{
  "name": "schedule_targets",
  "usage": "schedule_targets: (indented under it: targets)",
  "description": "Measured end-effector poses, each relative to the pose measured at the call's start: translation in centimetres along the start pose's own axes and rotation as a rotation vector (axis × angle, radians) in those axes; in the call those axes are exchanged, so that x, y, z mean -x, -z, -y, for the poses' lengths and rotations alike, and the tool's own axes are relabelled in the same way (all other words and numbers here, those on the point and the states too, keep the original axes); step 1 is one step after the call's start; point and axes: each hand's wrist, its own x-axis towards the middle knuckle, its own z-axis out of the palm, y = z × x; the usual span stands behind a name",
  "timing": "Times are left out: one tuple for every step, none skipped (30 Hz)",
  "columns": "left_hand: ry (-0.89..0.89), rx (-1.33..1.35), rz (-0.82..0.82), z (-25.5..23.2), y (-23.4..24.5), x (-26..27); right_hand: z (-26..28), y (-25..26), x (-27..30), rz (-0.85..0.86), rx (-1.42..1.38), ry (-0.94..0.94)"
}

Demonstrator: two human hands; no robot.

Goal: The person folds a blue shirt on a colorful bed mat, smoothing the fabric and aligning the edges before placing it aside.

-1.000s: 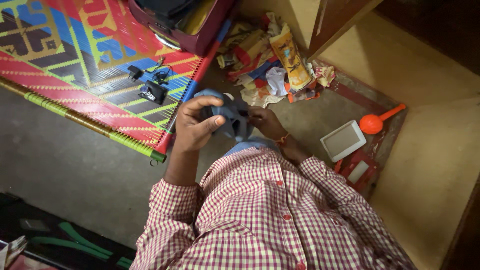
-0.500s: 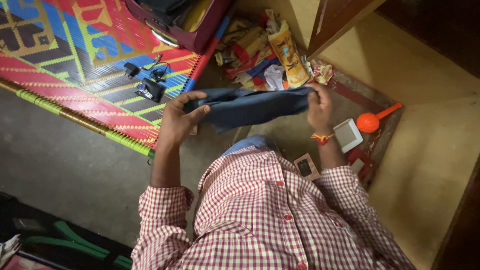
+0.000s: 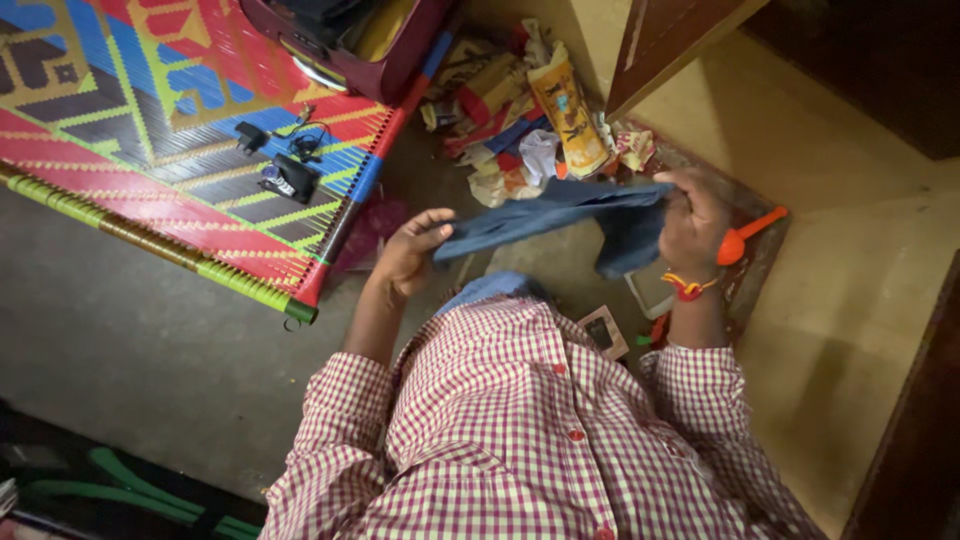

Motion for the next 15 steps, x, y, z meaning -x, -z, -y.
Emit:
schedule_targets:
  targets:
    - [0.115,0.028,0.044,0.1,-0.4,0.2,0.2,0.4,0.1,-0.036,0.051,0.019]
    - [0.226,0.057,0.086,0.0,-0.9,0.4,0.3,0.6,0.0,-0.069,0.099,0.042]
    - [0.227,0.059,0.086,-0.1,-1.5,0.7,0.3,1.0,0.0,-0.067,0.100,0.041]
    - [0.261,-0.051,0.083,0.0,-2.0,1.1,0.5,1.5,0.2,-0.032,0.071,0.017]
    - [0.296,-0.161,0.081,0.1,-2.4,1.4,0.5,1.9,0.3,0.002,0.042,-0.008]
    - [0.297,-0.160,0.081,0.2,-2.7,1.6,0.4,2.1,0.4,0.003,0.044,-0.009]
    - [0.282,-0.221,0.174,0.3,-2.9,1.8,0.3,2.4,0.5,0.020,0.052,-0.013]
    - [0.266,-0.283,0.267,0.5,-3.0,1.8,0.1,2.6,0.7,0.037,0.061,-0.017]
    - [0.268,-0.282,0.268,0.6,-3.1,1.9,-0.2,2.7,0.9,0.037,0.062,-0.019]
    - [0.254,-0.314,0.294,0.8,-3.1,2.0,-0.4,2.8,1.1,0.024,0.029,-0.037]
    - [0.241,-0.346,0.319,0.9,-3.1,2.0,-0.6,2.9,1.4,0.011,-0.005,-0.055]
    - [0.242,-0.345,0.319,1.0,-3.2,1.9,-0.8,3.1,1.6,0.011,-0.005,-0.057]
    - [0.163,-0.337,0.306,1.1,-3.2,1.8,-0.8,3.4,2.0,-0.002,0.003,-0.097]
    - [0.083,-0.329,0.292,1.2,-3.2,1.7,-0.9,3.5,2.3,-0.015,0.010,-0.138]
    - [0.085,-0.329,0.291,1.2,-3.2,1.6,-1.0,3.7,2.6,-0.015,0.009,-0.139]
